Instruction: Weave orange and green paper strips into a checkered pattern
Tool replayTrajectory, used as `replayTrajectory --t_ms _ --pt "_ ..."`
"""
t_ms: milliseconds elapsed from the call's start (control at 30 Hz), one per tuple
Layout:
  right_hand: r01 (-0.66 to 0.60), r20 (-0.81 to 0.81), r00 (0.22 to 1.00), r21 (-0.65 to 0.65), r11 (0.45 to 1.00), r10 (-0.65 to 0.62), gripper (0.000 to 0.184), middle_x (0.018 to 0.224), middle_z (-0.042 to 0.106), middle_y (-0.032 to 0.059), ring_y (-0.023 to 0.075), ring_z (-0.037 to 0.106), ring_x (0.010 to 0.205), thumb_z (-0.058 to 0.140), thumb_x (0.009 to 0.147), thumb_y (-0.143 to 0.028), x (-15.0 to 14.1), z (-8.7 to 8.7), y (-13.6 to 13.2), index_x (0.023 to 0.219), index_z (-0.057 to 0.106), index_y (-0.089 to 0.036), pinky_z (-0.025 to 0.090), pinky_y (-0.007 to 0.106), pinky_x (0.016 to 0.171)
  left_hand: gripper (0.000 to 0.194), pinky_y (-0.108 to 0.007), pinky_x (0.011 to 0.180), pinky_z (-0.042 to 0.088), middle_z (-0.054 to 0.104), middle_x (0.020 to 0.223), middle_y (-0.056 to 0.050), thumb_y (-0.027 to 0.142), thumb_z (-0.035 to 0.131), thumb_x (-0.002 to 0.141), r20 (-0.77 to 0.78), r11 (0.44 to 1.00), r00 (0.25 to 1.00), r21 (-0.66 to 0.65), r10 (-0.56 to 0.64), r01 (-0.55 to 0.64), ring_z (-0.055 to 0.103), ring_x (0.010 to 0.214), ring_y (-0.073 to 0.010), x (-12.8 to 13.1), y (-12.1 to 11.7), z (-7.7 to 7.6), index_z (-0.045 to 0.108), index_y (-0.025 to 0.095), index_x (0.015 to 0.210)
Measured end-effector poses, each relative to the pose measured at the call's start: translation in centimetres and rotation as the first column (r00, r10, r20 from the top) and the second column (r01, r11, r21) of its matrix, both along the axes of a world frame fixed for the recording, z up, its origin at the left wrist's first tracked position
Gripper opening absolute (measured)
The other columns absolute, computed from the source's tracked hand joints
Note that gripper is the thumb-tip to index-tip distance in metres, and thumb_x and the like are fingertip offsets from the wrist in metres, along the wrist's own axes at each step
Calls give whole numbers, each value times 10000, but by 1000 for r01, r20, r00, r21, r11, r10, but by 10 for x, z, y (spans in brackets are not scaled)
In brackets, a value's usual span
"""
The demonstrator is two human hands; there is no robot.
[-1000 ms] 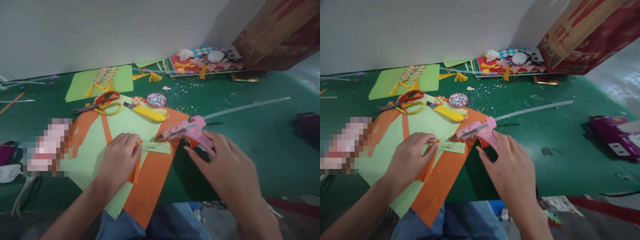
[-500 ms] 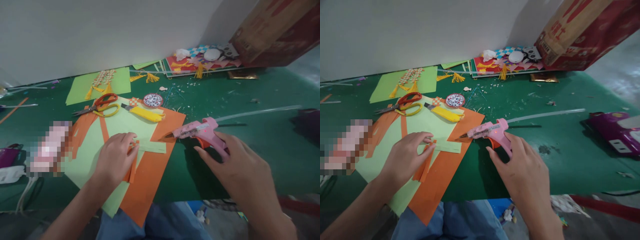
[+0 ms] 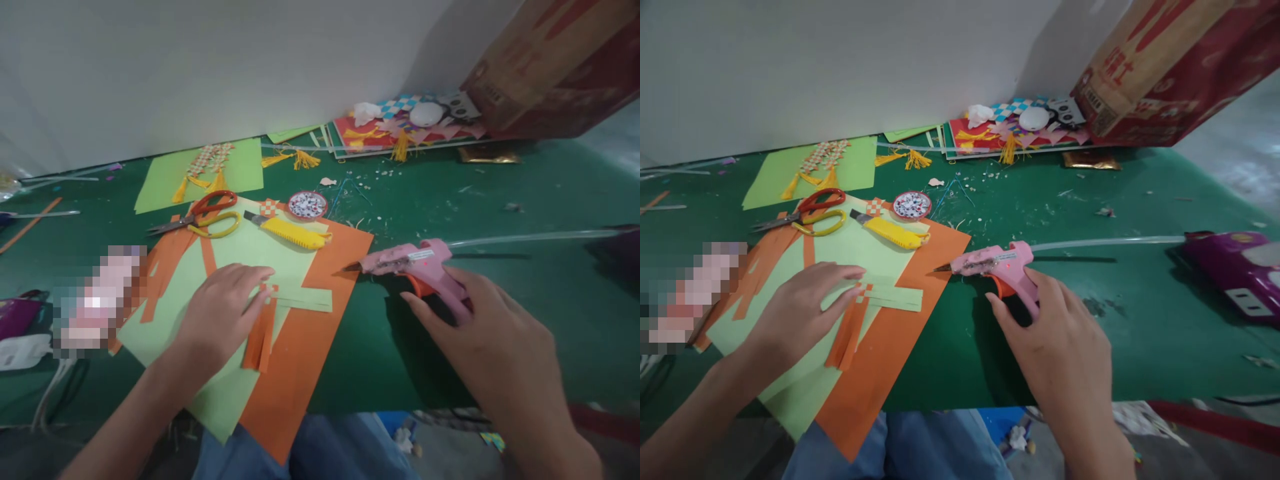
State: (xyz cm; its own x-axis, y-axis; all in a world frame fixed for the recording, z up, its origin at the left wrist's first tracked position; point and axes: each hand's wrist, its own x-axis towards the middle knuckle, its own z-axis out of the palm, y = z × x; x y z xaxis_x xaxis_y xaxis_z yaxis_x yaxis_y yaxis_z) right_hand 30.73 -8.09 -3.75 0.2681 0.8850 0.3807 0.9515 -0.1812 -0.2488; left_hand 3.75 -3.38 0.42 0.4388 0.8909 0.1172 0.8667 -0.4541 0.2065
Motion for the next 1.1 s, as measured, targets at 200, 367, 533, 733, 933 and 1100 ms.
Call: replayTrajectory --t_ms 200,367,533,733,933,1100 --pt "-40 136 990 72 997 29 324 825 658 144 307 593 787 537 817 -442 -1 -1 5 978 577 -162 483 409 702 341 -396 961 433 633 1164 -64 260 471 909 -16 982 986 -95 -167 165 538 1119 -216 -10 6 -4 508 205 1243" --pt "-62 221 975 142 988 29 451 816 647 184 311 569 764 532 814 -505 -5 -4 7 996 591 -96 486 416 665 340 -392 933 454 640 1102 -56 221 505 882 87 980 985 -121 -146 156 561 1059 -208 -10 6 -6 526 224 1220" --pt "-202 300 948 296 934 110 350 866 664 188 301 592 794 628 781 -391 -16 7 7 979 600 -104 498 419 728 313 -249 716 527 655 886 -11 158 536 829 341 940 939 -333 48 73 622 771 -125 -10 11 0 589 230 1128" --pt "-522 43 848 233 820 528 168 935 665 117 250 606 928 526 849 -207 -54 33 18 996 594 -164 480 430 836 344 -263 741 538 676 848 -16 221 595 770 475 797 863 -582 172 162 651 777 -135 -26 21 15 597 224 1114" --pt "-817 -207 567 -12 577 798 256 1009 672 76 211 592 986 558 829 -214 -93 47 43 1080 606 -196 486 383 833 373 -265 684 541 678 857 -31 203 593 765 535 658 821 -694 198 293 663 732 -133 -46 23 13 573 215 1137" --pt "-888 -366 459 -159 432 809 79 786 663 12 149 582 751 569 840 -203 -108 45 55 864 645 -203 429 292 703 372 -255 689 533 674 836 -14 206 606 760 543 615 798 -731 261 296 662 757 -131 -56 21 7 578 229 1130"
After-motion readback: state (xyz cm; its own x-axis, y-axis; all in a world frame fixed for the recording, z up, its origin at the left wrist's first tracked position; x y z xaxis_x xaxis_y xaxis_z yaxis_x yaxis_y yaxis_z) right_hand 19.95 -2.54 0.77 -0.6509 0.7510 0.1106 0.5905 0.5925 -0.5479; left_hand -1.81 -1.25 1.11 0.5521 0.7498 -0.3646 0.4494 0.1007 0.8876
